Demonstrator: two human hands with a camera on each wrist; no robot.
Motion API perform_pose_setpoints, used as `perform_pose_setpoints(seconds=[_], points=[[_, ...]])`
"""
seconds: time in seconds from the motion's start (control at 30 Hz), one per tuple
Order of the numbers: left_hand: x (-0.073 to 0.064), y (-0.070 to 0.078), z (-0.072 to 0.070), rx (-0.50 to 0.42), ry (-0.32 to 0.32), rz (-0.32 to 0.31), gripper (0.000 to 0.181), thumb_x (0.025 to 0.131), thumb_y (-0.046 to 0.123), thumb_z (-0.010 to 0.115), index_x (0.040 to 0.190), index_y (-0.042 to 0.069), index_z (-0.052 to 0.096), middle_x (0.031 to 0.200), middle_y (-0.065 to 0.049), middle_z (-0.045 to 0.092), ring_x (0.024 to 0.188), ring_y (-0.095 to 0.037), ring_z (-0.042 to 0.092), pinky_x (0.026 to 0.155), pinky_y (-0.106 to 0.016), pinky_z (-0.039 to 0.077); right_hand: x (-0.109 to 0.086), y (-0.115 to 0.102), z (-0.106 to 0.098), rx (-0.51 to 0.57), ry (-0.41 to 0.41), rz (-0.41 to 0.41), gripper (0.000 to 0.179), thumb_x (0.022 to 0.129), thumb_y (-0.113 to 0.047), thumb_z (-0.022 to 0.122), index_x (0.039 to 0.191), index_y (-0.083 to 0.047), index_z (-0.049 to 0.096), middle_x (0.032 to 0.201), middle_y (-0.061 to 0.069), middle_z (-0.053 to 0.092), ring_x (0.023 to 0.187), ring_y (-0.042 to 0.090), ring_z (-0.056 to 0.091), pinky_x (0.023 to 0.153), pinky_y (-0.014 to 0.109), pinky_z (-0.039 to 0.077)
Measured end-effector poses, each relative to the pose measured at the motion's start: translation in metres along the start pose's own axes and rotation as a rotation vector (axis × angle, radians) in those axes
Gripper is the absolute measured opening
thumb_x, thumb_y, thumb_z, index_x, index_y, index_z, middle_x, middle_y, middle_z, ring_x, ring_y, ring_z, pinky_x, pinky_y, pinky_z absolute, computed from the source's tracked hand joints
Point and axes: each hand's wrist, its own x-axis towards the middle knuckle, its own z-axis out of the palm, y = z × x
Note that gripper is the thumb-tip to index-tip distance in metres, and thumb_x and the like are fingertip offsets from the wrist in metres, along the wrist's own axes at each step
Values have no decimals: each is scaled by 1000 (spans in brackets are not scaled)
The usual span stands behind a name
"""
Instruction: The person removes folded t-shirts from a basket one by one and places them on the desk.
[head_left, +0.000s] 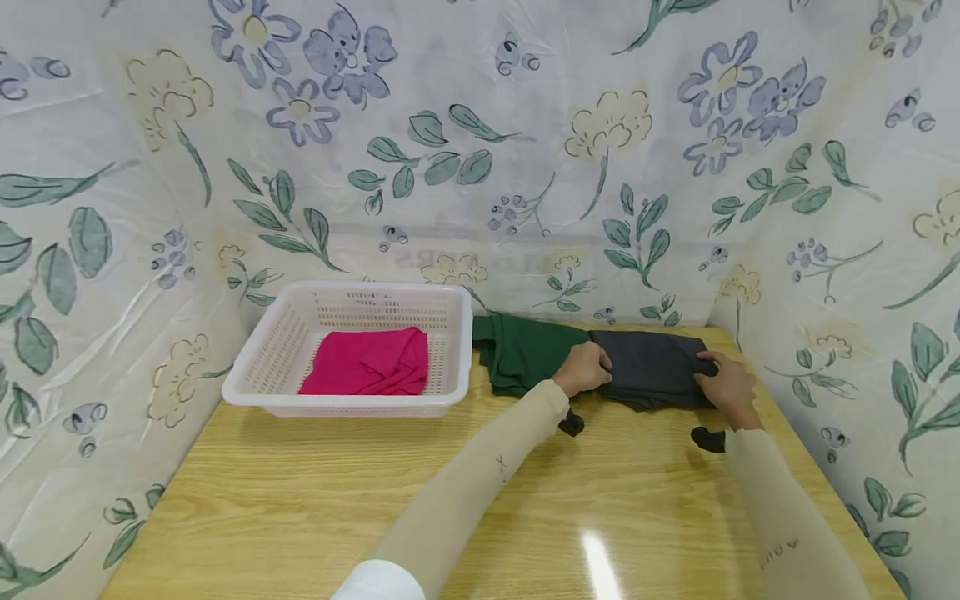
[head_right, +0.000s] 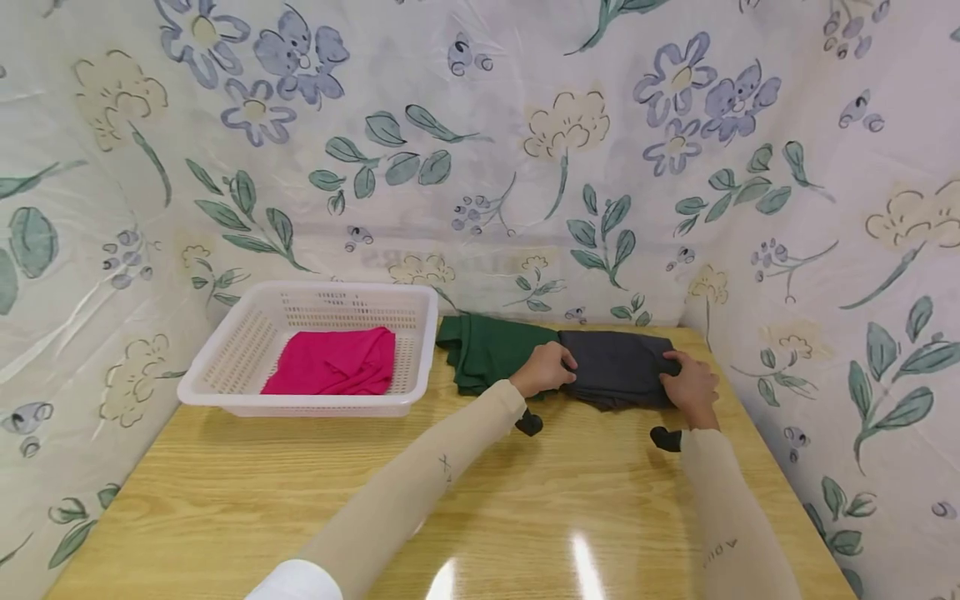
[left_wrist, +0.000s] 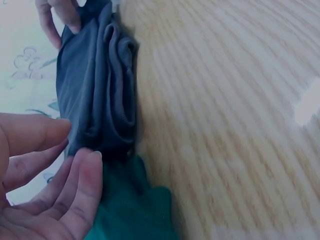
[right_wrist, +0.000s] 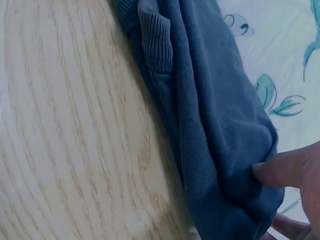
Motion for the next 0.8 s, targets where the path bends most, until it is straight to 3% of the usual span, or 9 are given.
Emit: perform_pose_setpoints(seconds=[0.17, 0.4, 0.6, 0.8], points=[[-5, -2, -7, -49, -40, 9, 17, 101, 4, 66, 116, -2, 72, 95, -9, 70, 85, -29, 71, 67, -31, 56, -1, -3, 2, -21, 85, 7, 49, 104, -17, 52, 150, -1, 47, 152, 40, 31, 135, 69, 22, 99, 84, 23], [-8, 1, -26, -49, -72, 74, 19, 104, 6, 61, 117, -3, 71, 98, -10, 71, 90, -30, 71, 76, -40, 60, -1, -24, 6, 23, 185, -151, 43, 103, -9, 54, 143, 5, 52, 144, 38, 46, 132, 58, 39, 105, 75, 28], [-11, 3, -44, -58, -77, 121, 23, 105, 8, 59, 121, -5, 69, 101, -22, 71, 89, -36, 70, 76, -44, 59, -5, -52, 9, 60, 160, -275, 42, 103, -9, 56, 142, 6, 53, 141, 36, 51, 128, 53, 47, 107, 69, 33], [-21, 7, -61, -67, -101, 154, 26, 106, 7, 57, 126, -6, 67, 90, -22, 70, 87, -40, 68, 76, -45, 58, -12, -73, 17, 144, 92, -318, 43, 106, -12, 54, 147, 2, 50, 143, 32, 51, 123, 51, 54, 95, 63, 47]])
